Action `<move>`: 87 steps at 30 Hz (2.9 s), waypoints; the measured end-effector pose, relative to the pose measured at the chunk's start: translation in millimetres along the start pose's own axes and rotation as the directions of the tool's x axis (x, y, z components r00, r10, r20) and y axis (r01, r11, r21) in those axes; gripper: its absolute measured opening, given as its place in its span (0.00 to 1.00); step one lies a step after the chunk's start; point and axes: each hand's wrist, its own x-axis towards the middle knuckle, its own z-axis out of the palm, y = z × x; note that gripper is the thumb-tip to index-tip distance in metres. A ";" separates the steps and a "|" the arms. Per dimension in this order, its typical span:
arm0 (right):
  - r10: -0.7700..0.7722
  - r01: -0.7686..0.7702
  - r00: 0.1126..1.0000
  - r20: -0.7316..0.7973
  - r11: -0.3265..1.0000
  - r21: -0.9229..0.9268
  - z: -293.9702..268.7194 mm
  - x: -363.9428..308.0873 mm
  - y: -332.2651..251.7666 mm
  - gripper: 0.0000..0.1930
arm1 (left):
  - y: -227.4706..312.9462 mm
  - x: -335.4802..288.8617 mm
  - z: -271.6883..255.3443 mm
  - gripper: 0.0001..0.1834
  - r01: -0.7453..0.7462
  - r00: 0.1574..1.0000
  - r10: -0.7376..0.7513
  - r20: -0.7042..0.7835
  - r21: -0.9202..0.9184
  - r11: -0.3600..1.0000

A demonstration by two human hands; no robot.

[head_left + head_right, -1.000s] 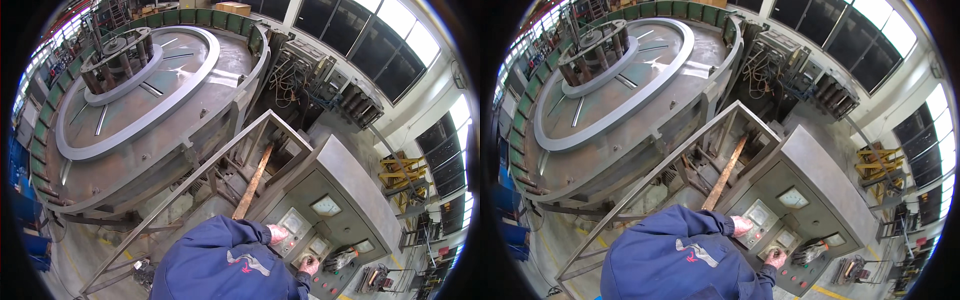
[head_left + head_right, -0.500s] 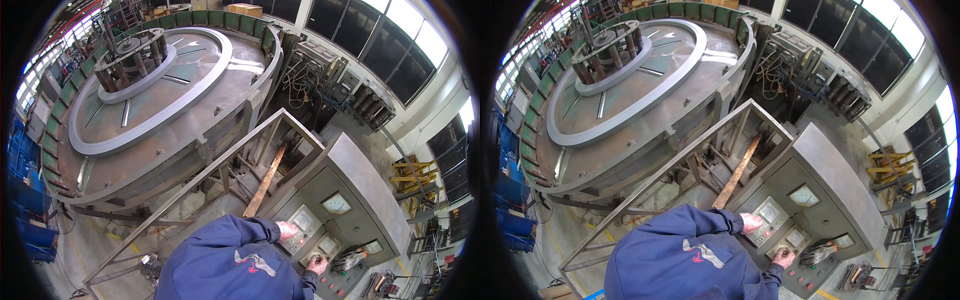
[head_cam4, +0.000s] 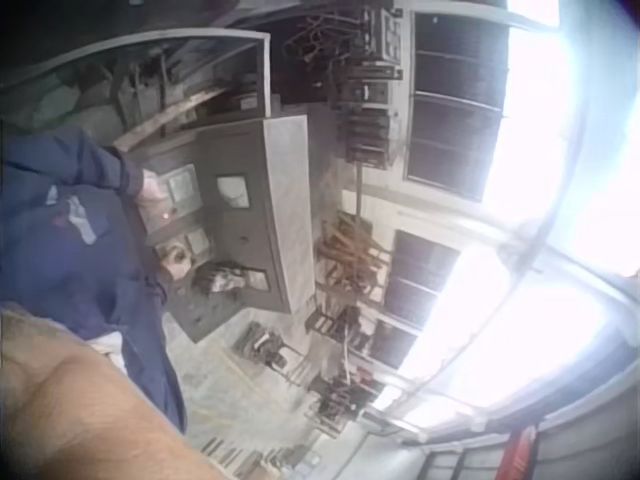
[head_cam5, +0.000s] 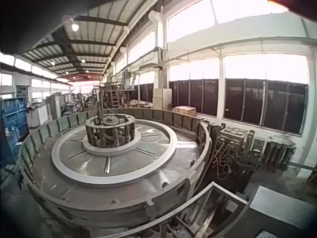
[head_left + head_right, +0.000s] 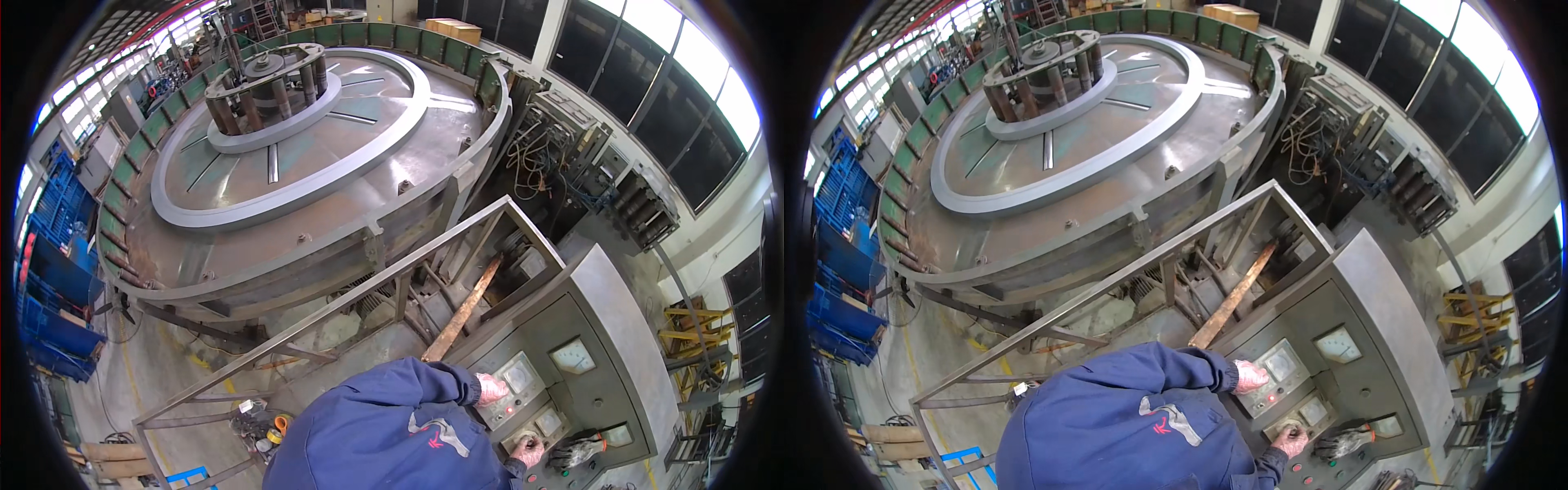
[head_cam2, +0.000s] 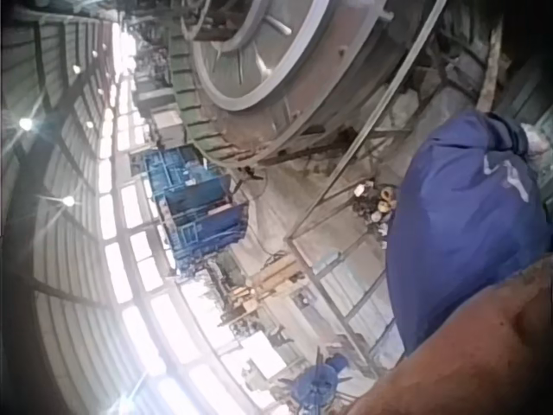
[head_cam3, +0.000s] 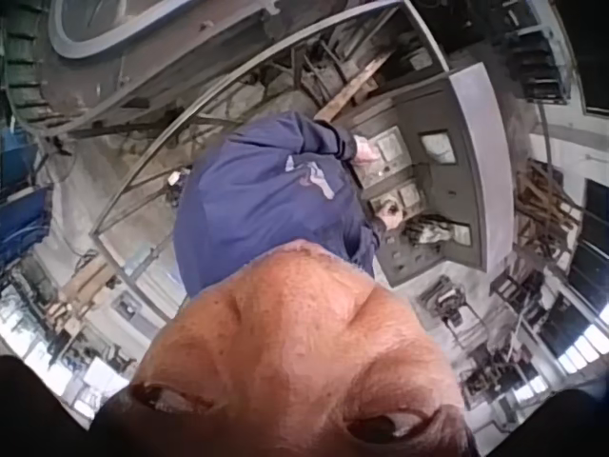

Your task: Operating an industrial machine control panel by pressing buttons in a timed sequence

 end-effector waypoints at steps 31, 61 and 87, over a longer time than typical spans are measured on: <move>0.064 -0.068 0.997 0.035 0.991 0.113 8.1 8.0 26.1 0.15 | 2.5 -6.7 -4.0 0.24 -0.042 0.999 0.042 -0.019 -0.001 0.999; 0.021 -0.021 1.000 -0.004 0.992 0.127 10.4 5.5 13.5 0.13 | -14.0 7.5 14.2 0.12 -0.282 0.945 0.316 -0.085 0.275 0.919; 0.055 -0.055 0.998 -0.034 0.998 0.009 9.5 2.6 18.4 0.15 | -1.5 -5.3 -1.0 0.17 -0.315 0.925 0.370 -0.087 0.366 0.876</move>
